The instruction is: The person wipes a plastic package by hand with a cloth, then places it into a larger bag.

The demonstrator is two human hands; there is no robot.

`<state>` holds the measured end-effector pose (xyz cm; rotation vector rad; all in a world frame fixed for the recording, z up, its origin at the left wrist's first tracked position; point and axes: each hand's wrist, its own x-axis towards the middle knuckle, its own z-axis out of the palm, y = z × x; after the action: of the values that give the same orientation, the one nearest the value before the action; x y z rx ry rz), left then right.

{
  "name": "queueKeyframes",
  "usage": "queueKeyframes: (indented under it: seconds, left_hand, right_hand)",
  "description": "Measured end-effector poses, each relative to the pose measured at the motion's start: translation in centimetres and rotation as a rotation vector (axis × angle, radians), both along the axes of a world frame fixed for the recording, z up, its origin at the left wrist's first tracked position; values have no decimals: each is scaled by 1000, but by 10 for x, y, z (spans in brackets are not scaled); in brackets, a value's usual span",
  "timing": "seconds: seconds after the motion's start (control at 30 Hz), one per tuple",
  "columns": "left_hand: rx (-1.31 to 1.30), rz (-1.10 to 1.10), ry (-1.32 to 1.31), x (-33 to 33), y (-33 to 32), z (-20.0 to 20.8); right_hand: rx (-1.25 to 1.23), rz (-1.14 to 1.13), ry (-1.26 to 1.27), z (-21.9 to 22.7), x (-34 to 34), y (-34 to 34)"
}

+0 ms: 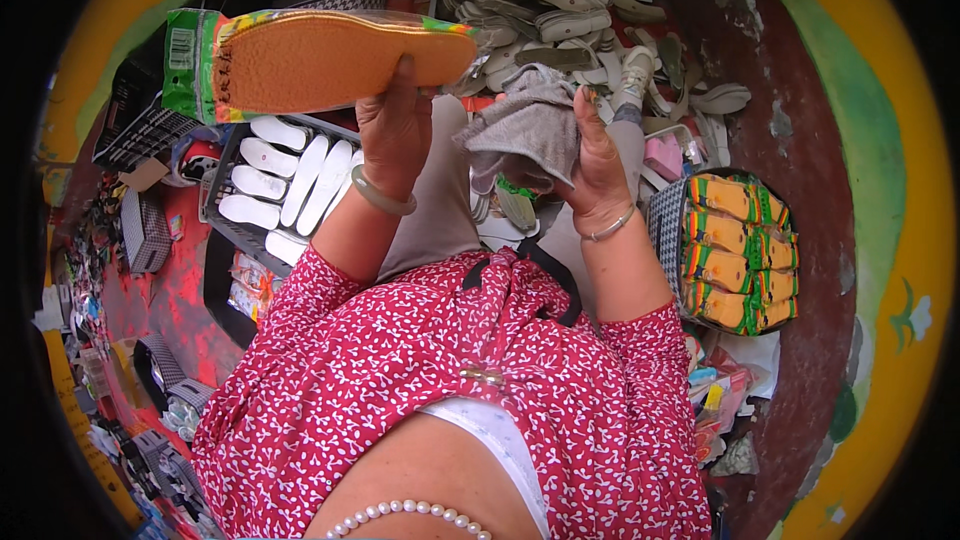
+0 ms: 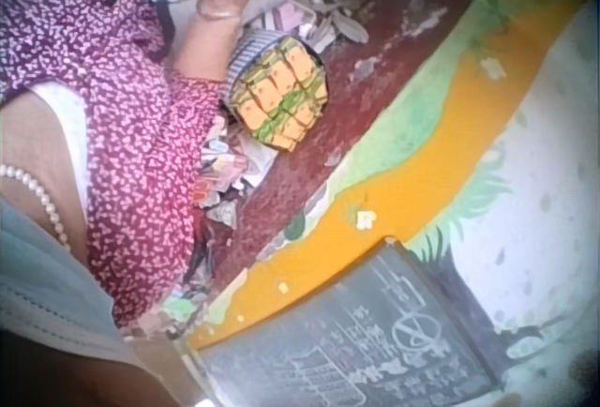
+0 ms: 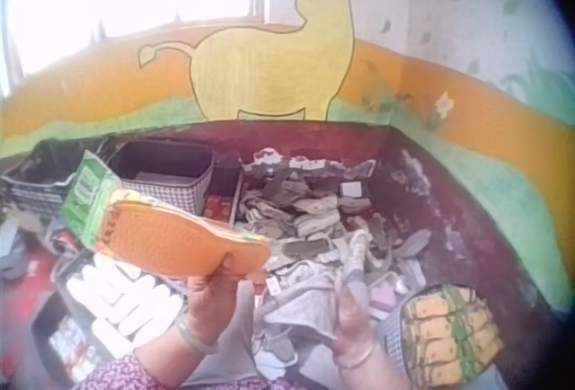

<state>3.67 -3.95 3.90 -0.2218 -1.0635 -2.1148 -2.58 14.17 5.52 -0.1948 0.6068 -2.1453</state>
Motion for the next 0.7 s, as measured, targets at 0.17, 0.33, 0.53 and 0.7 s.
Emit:
queueKeyframes:
  seconds: [0.17,0.33,0.53,0.7]
  left_hand:
    - [-21,-173,-12,11,21,-3]
    - [-62,-147,-123,10,38,-2]
    - [244,-238,-257,8,36,5]
    - [459,-298,-334,8,28,8]
  right_hand:
    - [-19,58,-21,-5,7,-12]
    - [70,-92,29,-30,12,-27]
    - [313,-182,154,-35,11,-20]
    - [398,-214,239,-30,13,-20]
